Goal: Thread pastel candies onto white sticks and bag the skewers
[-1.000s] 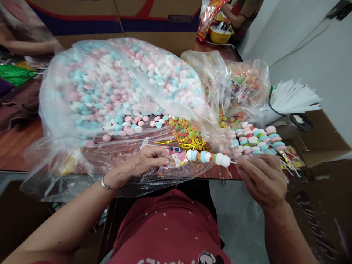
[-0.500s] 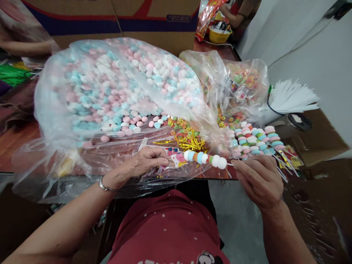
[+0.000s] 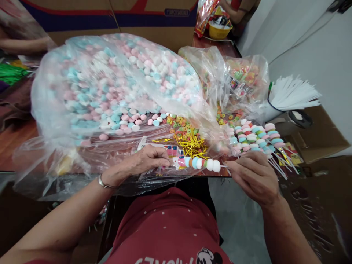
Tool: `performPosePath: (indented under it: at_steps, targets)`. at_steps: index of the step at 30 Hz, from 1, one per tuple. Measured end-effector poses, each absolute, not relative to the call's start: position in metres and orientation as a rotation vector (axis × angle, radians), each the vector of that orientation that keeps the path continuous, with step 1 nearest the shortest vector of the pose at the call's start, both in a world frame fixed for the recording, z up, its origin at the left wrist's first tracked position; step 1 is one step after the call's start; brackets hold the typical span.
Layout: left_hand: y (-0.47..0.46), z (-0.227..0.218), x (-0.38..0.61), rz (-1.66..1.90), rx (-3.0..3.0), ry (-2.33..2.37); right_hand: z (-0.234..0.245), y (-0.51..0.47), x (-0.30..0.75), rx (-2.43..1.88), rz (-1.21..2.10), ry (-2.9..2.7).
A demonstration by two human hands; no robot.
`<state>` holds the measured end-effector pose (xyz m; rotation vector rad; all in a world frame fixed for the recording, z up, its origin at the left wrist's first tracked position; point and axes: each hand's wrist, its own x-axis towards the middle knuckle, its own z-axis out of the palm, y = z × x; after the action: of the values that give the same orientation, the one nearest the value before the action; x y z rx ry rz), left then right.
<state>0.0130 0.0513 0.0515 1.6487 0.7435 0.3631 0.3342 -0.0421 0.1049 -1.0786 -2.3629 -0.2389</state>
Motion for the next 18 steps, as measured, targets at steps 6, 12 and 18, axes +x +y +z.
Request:
performPosePath:
  at_steps: [6,12,18]
  targets:
    - [0.051,0.052,0.012,0.305,1.601,0.73,0.094,-0.036,0.33,-1.088,-0.074,-2.321]
    - [0.054,0.054,0.012,0.193,1.588,0.691,0.085,-0.033,0.318,-1.06,0.008,-2.311]
    - [0.053,0.075,0.021,0.072,1.722,0.552,0.086,-0.031,0.313,-1.088,-0.021,-2.32]
